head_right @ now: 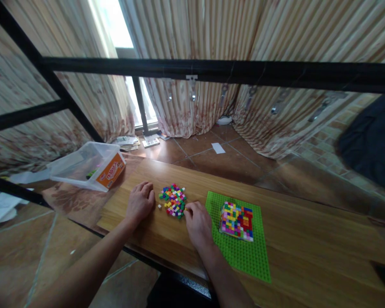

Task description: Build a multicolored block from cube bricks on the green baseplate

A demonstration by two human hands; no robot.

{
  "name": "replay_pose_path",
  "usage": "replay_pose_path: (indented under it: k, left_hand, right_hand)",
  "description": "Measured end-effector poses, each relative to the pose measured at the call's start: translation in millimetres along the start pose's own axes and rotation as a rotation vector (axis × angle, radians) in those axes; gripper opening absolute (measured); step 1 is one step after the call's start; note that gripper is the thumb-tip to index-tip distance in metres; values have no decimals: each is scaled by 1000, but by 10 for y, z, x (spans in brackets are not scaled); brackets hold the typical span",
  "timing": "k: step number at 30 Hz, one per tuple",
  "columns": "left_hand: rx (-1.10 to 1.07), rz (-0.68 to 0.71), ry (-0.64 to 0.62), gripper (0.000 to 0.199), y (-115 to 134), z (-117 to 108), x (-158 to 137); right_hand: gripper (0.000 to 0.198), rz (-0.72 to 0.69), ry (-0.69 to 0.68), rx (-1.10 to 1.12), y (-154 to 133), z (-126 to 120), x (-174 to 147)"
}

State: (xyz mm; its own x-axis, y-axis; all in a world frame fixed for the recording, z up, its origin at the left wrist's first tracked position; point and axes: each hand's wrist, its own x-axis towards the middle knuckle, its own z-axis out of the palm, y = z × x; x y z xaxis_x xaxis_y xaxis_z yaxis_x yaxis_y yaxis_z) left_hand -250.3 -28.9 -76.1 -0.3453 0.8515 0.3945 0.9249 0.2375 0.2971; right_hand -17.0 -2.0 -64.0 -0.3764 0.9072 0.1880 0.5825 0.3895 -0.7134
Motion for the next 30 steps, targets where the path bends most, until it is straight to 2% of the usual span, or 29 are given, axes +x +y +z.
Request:
replay_pose_path:
  k: [5,10,15,19,23,27,30]
  left_hand:
    - [26,-6,-17,32,18,-26,9]
    - [34,-8,-20,32,36,-52,16]
    - [56,9,-20,34,7,-42,24]
    - [68,34,-12,36,-37,-21,33]
    - [98,41,-17,38,-63,-14,58]
    - [103,51,-41,43,-62,-19,75]
    - [107,51,-40,45,-68,-13,83]
  right_hand:
    - [13,17,23,4,-35,20,-7]
    - [14,8,107,69,-97,-3,-53]
    - [21,11,196,254,-202,-217,-212]
    - [20,50,297,308,-200,-468,-379]
    - [18,182,394,384,-57,-720,-527]
    - [23,402,473,606,144,-979,-603]
    - [28,495,534,744,265,-1137,-596]
